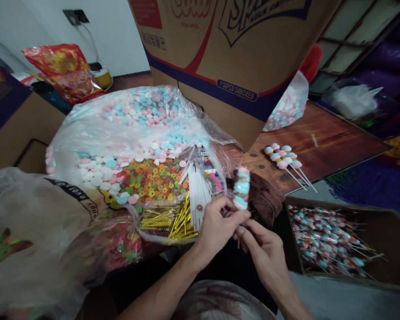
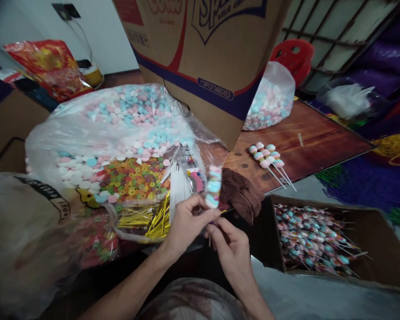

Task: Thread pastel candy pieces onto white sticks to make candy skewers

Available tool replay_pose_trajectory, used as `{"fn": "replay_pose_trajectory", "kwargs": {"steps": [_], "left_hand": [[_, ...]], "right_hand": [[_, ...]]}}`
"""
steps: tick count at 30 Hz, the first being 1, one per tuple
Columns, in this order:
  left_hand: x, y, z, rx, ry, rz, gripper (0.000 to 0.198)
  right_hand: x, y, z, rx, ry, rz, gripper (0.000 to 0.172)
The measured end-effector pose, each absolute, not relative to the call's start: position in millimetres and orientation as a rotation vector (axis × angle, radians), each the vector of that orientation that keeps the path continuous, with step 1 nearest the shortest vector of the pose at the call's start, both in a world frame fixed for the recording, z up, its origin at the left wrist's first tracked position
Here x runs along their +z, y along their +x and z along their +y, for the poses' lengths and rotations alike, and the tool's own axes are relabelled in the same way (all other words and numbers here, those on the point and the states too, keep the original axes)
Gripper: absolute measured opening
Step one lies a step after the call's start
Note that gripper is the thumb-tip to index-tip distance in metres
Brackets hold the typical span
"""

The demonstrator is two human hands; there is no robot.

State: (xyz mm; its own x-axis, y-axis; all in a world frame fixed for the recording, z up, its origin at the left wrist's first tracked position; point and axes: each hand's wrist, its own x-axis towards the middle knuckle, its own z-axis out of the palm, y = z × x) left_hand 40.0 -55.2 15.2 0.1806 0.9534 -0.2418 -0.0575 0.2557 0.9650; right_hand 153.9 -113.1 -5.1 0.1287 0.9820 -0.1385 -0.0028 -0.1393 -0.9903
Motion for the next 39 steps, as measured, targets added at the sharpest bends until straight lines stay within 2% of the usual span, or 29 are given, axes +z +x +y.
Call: {"fn": "replay_pose_trajectory", "kwargs": {"steps": [4, 7, 9, 11, 14, 16, 22, 24, 28, 35, 39], "left_hand": [[6, 37, -22, 0.949, 1.411, 1.185, 0.018], [-4, 18, 24, 1.140, 1.580, 1.567, 0.010], [-11, 7, 52, 1.057, 1.747, 1.808, 0.015], [-17, 0, 71, 0.820, 1.842, 1.957, 0.021], [-20, -6, 81, 0.602, 1.824, 2.050, 0.012], [-19, -10, 81, 0.562, 1.793, 2.059, 0.010], [-12, -12, 79, 0.487, 1.764, 2.128, 0.031], [-11, -9, 79, 0.462, 1.737, 2.128, 0.032], [-13, -8, 82, 0.599, 1.619, 2.054, 0.011], [-16, -24, 80, 0.939, 1.484, 1.837, 0.020], [-13, -29, 62, 1.130, 1.317, 1.618, 0.020]], "right_hand": [[-25, 177, -119, 1.040, -1.317, -0.559, 0.020], [-29, 209, -109, 0.871, -1.239, -0.256, 0.027], [-29, 225, -101, 0.816, -1.260, -0.191, 0.030], [-28, 229, -95, 0.793, -1.294, -0.248, 0.032], [-27, 210, -91, 0.805, -1.325, -0.487, 0.028], [-24, 189, -88, 0.848, -1.362, -0.678, 0.023], [-7, 136, -75, 1.026, -1.342, -1.195, 0.017], [-3, 126, -72, 1.021, -1.307, -1.305, 0.016], [-3, 115, -66, 1.017, -1.269, -1.409, 0.017], [-13, 117, -45, 1.024, -1.302, -1.456, 0.014], [-13, 113, -27, 1.018, -1.320, -1.301, 0.022]]}}
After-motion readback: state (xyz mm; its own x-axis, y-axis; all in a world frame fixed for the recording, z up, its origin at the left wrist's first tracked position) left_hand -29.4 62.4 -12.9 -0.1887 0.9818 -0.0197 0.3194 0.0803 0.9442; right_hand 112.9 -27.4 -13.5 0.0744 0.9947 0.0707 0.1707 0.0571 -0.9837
